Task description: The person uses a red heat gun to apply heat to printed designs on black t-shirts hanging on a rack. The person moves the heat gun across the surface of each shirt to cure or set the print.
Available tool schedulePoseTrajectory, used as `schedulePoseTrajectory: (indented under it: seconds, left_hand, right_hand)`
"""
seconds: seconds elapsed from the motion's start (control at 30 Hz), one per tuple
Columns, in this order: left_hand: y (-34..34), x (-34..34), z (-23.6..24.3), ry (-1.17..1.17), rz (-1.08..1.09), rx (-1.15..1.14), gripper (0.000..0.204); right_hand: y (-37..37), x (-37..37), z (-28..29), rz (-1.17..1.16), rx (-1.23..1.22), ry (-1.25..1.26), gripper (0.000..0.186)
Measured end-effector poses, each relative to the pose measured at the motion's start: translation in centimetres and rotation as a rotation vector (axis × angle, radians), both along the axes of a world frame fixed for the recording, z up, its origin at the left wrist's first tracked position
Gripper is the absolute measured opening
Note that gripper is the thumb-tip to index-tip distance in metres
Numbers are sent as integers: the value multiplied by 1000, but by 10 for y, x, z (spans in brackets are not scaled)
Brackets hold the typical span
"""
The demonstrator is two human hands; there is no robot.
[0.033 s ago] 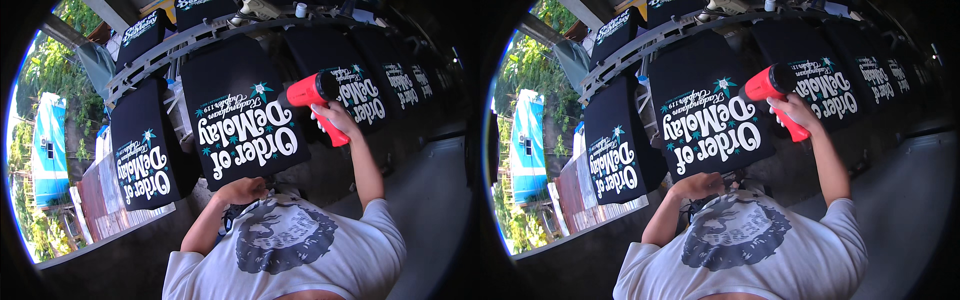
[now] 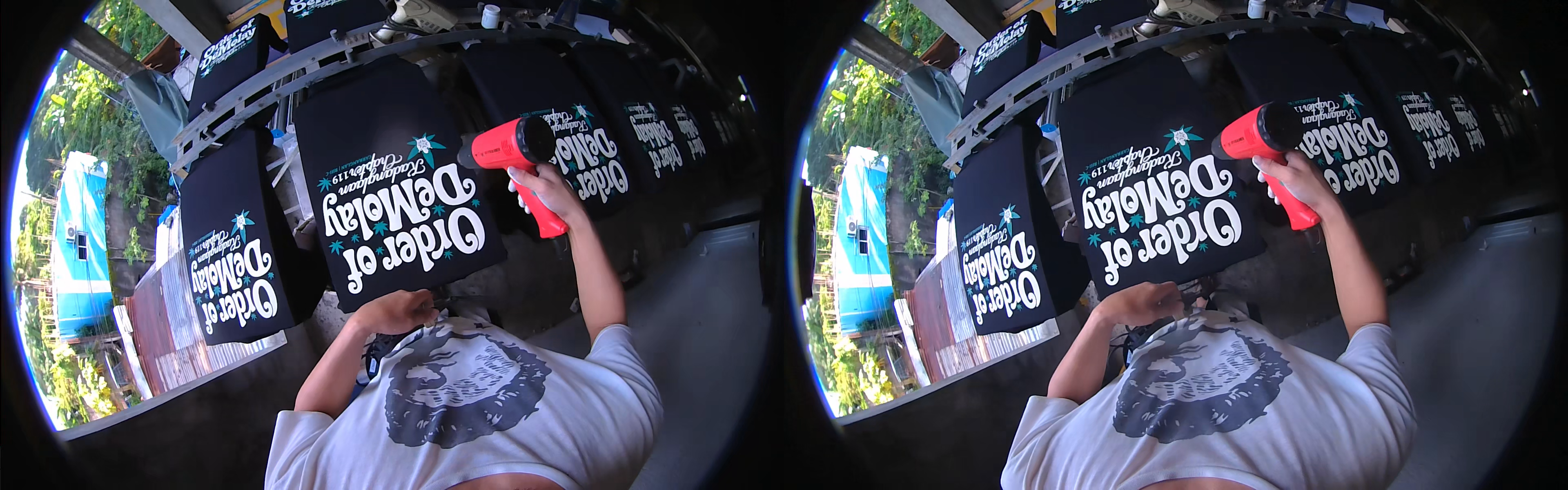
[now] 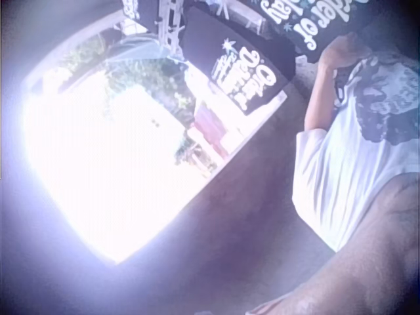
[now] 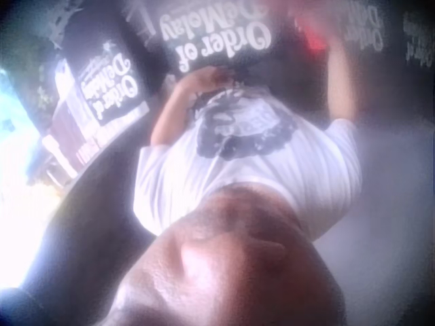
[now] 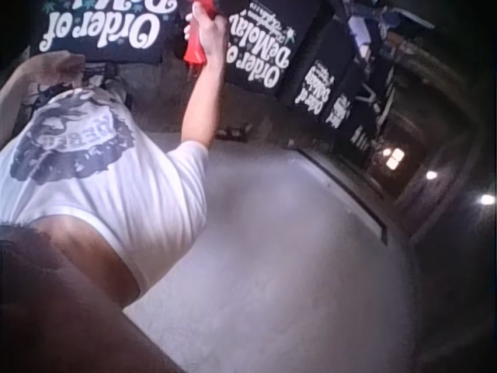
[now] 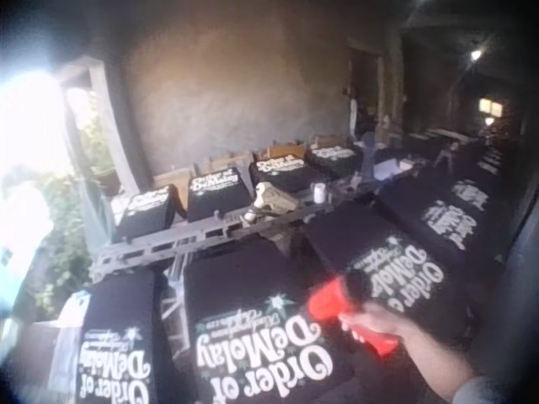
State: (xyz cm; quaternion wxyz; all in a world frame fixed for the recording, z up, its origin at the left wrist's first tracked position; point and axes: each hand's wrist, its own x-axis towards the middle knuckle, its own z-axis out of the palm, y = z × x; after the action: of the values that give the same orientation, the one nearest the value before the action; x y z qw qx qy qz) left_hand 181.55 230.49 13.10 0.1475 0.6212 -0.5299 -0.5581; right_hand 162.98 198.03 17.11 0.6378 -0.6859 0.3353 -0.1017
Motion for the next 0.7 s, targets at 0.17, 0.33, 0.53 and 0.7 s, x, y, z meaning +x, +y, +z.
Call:
schedulePoseTrajectory:
  seconds: [0.17,0.33,0.53,0.7]
  left_hand:
    - [-8,-2,13,-105,-95,31,39]
    - [-3,-6,-1,-97,-77,-54,41]
    - [1,-7,3,-81,-41,-40,41]
    - [13,-2,3,-41,36,-26,40]
  right_hand:
    - [15,-25,11,183,137,42,46]
    - [12,-34,-1,-68,23,-24,33]
    - [44,-77,21,341,188,170,39]
    - [45,-100,18,44,115,75,33]
